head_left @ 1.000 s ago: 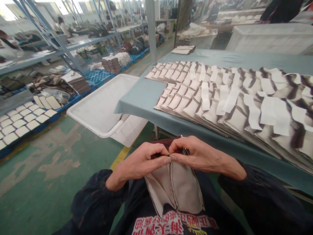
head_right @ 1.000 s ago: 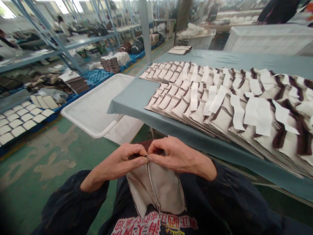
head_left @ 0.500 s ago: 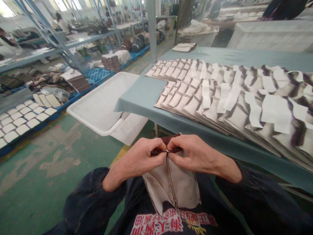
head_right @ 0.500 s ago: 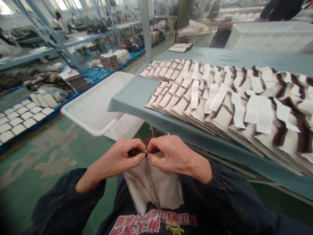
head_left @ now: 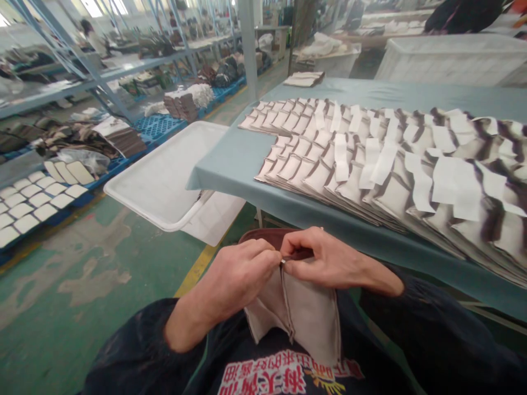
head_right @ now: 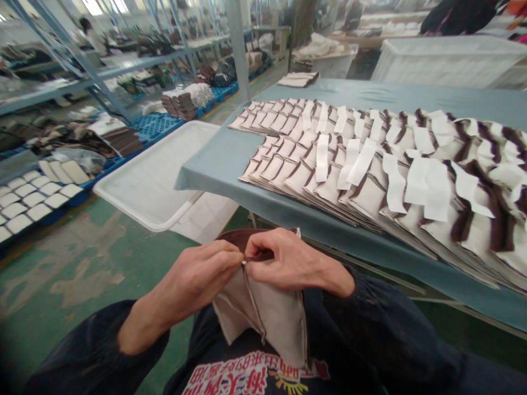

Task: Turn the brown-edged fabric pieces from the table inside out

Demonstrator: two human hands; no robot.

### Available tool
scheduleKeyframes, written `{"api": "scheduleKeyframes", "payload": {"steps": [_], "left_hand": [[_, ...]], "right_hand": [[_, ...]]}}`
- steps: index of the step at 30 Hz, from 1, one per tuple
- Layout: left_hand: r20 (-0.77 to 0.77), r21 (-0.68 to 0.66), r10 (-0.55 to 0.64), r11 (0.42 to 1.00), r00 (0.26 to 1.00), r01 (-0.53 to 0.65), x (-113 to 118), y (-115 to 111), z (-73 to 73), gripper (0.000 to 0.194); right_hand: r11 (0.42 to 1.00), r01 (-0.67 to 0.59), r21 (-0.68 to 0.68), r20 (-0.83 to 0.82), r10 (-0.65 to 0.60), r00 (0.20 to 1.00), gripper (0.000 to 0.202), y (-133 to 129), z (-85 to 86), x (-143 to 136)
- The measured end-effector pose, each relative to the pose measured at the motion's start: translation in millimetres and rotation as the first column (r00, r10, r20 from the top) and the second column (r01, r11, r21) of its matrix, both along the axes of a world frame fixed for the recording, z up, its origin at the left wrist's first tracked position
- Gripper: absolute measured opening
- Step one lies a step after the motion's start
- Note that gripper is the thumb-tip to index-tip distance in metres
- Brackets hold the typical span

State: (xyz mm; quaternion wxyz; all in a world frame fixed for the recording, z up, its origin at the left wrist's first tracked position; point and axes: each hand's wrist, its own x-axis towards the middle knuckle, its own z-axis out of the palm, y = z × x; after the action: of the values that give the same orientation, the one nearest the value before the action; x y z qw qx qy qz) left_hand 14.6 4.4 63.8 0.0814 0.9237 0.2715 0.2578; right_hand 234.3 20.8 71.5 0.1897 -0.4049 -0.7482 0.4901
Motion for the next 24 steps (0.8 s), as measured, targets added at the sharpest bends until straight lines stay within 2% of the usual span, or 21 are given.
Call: {"api": "scheduleKeyframes", "payload": {"steps": [2,5,9,12,14,17,20,24], "left_hand": [[0.033,0.126,-0.003,0.992,0.999,-0.002,-0.5,-2.9,-3.1,0.021],[0.04,0.246,0.021,0.969,0.999,-0.03,1.4,-6.7,-7.6,0.021],[0.007,0.29,0.068,0.955,0.998,-0.067,7.0,-10.1,-14.0,0.025],[0.026,0.268,0.067,0.961,0.997,-0.072,7.8,-12.4,-20.6,0.025],[0.094,0.18,0.059,0.981,0.994,-0.075,5.5,-14.6,-24.5,0.021],[0.196,-0.084,0.099,0.993,0.976,-0.084,-0.4,-18.5,-24.8,0.02],[0.145,-0.33,0.138,0.94,0.98,-0.083,-5.5,-20.2,-15.4,0.022],[0.001,-0.516,0.12,0.85,0.993,-0.103,-7.6,-14.5,5.1,0.017]], "right_hand": [[0.992,-0.03,-0.125,-0.086,0.019,0.996,0.011,2.4,2.2,0.9],[0.974,-0.052,-0.221,-0.157,0.017,0.987,0.017,5.4,1.6,1.6],[0.959,0.011,-0.284,-0.156,-0.058,0.986,0.016,3.8,-8.3,-0.2],[0.959,0.058,-0.277,-0.139,-0.1,0.985,0.013,-0.7,-16.0,-2.2],[0.967,0.062,-0.246,-0.133,-0.097,0.986,0.009,-3.5,-17.8,-2.7],[0.983,0.06,-0.174,-0.103,-0.079,0.992,0.004,-5.8,-15.3,-2.0],[0.998,0.046,-0.049,-0.031,-0.047,0.998,0.006,-6.9,-10.0,-1.4],[0.976,0.009,0.219,0.11,-0.034,0.993,0.009,-10.6,-5.0,-1.3]]}}
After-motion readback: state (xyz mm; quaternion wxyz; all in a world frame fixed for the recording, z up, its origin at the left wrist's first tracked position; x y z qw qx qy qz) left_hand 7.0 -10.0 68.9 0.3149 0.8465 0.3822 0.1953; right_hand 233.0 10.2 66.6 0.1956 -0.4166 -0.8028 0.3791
